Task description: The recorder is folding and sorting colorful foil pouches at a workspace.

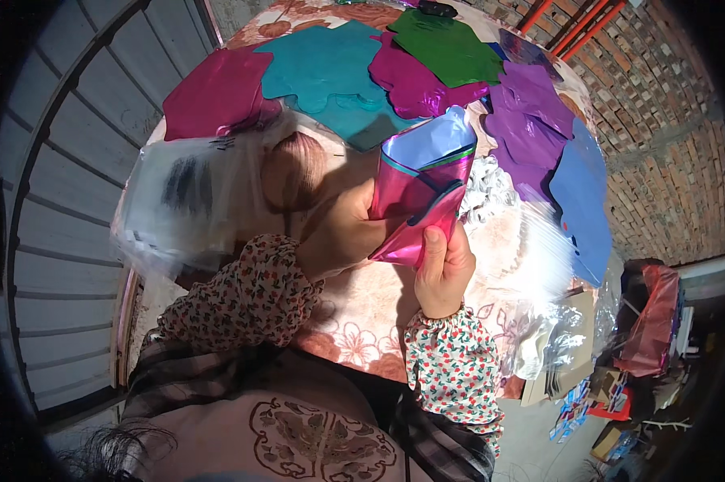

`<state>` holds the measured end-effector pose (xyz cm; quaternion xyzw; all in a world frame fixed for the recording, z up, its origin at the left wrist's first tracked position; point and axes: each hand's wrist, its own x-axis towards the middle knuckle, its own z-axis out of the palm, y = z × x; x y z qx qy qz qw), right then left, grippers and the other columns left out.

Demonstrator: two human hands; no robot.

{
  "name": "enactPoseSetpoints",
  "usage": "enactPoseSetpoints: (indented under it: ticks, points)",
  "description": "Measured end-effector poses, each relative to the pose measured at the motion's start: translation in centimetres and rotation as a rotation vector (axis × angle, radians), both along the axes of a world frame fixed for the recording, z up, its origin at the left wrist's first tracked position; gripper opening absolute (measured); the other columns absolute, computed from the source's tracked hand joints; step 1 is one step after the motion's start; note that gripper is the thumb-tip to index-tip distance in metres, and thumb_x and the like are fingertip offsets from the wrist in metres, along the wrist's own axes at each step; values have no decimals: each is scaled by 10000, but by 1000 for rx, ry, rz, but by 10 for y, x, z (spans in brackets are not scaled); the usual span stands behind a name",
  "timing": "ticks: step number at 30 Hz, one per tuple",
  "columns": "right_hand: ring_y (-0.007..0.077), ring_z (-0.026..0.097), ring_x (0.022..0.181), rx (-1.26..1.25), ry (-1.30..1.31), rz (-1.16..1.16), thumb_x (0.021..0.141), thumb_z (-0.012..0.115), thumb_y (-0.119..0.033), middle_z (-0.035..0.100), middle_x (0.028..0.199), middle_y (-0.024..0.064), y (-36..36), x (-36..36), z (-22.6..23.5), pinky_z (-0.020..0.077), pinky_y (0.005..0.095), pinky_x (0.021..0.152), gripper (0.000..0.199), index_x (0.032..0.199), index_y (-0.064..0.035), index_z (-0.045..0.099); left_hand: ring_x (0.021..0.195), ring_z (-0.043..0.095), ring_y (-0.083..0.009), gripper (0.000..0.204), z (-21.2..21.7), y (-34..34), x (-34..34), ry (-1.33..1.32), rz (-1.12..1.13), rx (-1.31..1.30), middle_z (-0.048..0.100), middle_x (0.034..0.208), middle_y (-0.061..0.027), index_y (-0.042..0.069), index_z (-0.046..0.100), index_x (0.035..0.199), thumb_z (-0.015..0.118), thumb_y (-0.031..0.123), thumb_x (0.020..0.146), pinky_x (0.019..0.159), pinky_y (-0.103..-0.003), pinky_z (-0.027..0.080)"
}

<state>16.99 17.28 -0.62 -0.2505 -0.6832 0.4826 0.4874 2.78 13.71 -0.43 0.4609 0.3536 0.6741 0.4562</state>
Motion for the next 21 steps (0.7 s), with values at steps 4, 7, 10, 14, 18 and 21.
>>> enactPoseSetpoints:
  ticks: [4,7,10,14,18,21]
  points:
    - [71,525,826,-25,65,-26,963,466,-157,597,943,25,0,-2,3,420,198,743,244,1081,32,566,852,573,-73,243,-4,1,-1,19,17,-135,609,992,-45,-7,512,1129,551,55,898,737,-206,471]
    - [70,534,824,-94,97,-18,964,464,-155,600,944,29,4,-3,1,429,199,733,243,1085,31,563,692,558,-31,211,7,-1,-4,-535,13,-169,634,844,-17,14,608,987,549,205,920,618,-179,451]
    - [65,536,816,-75,73,-2,963,465,-155,602,950,31,4,-1,1,432,194,714,242,1089,28,562,690,558,-34,205,11,0,-6,-530,-20,-229,633,820,-22,-6,615,957,552,186,919,603,-170,447]
    - [60,538,808,-93,59,2,963,466,-154,604,955,34,3,-1,-1,435,191,703,241,1093,25,562,695,563,-43,190,19,-5,-2,-413,76,-216,633,808,-32,-36,623,918,564,144,907,597,-167,448]
    - [62,539,810,-95,35,14,962,469,-153,608,958,36,3,2,-2,435,195,718,243,1097,26,562,778,583,-76,125,17,-8,-2,-121,177,-158,627,862,-57,-48,569,977,551,36,886,683,-196,463]
    - [64,539,813,-78,12,7,962,469,-155,608,955,35,0,0,0,434,198,732,246,1099,27,562,817,589,-91,163,13,-7,1,-28,229,-72,618,887,-70,-43,516,1026,544,-32,866,731,-209,467]
